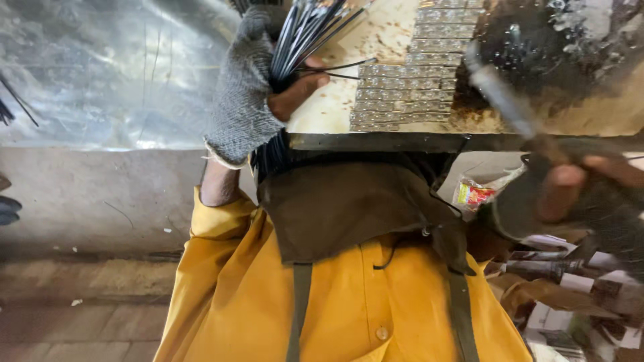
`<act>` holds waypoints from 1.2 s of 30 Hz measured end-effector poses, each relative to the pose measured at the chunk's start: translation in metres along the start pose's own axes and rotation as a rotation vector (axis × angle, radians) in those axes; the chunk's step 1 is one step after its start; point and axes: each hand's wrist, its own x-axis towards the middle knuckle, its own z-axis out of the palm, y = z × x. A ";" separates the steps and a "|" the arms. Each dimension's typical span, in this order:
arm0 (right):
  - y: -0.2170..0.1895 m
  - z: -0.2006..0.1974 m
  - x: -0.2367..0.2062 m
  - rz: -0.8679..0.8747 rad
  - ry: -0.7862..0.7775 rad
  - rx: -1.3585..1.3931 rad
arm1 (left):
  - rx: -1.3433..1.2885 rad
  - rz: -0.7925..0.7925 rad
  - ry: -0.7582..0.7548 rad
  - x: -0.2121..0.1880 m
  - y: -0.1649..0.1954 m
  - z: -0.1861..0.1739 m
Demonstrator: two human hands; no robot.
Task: The person holds a bundle of black wires in one hand and uses a heated soldering-iron-like tool in the other hand to burn and strip insulation from the wire ends over a worn wooden board, working through the wires one at a time and letting melted residue collect on the board.
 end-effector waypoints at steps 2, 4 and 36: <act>-0.013 0.011 -0.006 0.044 -0.143 0.070 | 0.069 0.051 -0.013 0.000 0.000 -0.001; -0.020 0.020 -0.004 0.086 -0.298 0.173 | 0.042 0.056 -0.012 0.000 0.000 0.000; -0.010 0.026 0.013 0.013 0.231 -0.101 | -0.139 -0.037 0.075 -0.010 -0.007 0.009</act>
